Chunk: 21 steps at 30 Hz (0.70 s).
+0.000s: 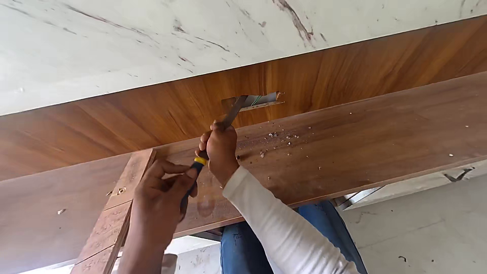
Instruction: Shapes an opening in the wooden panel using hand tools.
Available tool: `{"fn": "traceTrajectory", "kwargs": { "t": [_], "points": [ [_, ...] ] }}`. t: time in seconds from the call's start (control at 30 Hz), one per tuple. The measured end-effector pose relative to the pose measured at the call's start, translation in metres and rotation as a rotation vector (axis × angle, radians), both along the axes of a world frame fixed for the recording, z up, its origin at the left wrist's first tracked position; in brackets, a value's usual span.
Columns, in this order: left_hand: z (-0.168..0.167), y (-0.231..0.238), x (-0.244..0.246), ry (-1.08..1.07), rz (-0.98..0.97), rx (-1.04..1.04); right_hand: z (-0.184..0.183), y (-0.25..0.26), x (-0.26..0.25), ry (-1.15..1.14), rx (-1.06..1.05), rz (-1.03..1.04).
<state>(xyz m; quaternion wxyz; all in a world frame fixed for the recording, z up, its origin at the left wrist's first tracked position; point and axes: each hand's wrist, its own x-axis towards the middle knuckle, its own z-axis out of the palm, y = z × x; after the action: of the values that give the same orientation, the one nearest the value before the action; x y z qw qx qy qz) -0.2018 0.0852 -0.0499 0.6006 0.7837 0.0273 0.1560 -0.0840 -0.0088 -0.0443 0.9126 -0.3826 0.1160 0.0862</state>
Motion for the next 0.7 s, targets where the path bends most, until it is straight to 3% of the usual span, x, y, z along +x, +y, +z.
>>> {"fn": "traceTrajectory", "kwargs": {
  "t": [0.2,0.4,0.53,0.7],
  "points": [
    [-0.002,0.021,-0.007,-0.084,0.103,0.006,0.007,0.023,-0.002,0.0,-0.078,0.117],
    [0.023,0.063,0.032,0.111,0.222,0.073,0.017,0.062,0.032,0.031,-0.145,0.063],
    [0.019,0.074,0.043,0.081,0.197,0.034,0.016,0.064,0.038,0.002,-0.158,0.075],
    [0.013,0.029,0.013,-0.028,0.098,0.131,0.006,0.034,0.012,-0.039,0.025,0.003]
  ]
}}
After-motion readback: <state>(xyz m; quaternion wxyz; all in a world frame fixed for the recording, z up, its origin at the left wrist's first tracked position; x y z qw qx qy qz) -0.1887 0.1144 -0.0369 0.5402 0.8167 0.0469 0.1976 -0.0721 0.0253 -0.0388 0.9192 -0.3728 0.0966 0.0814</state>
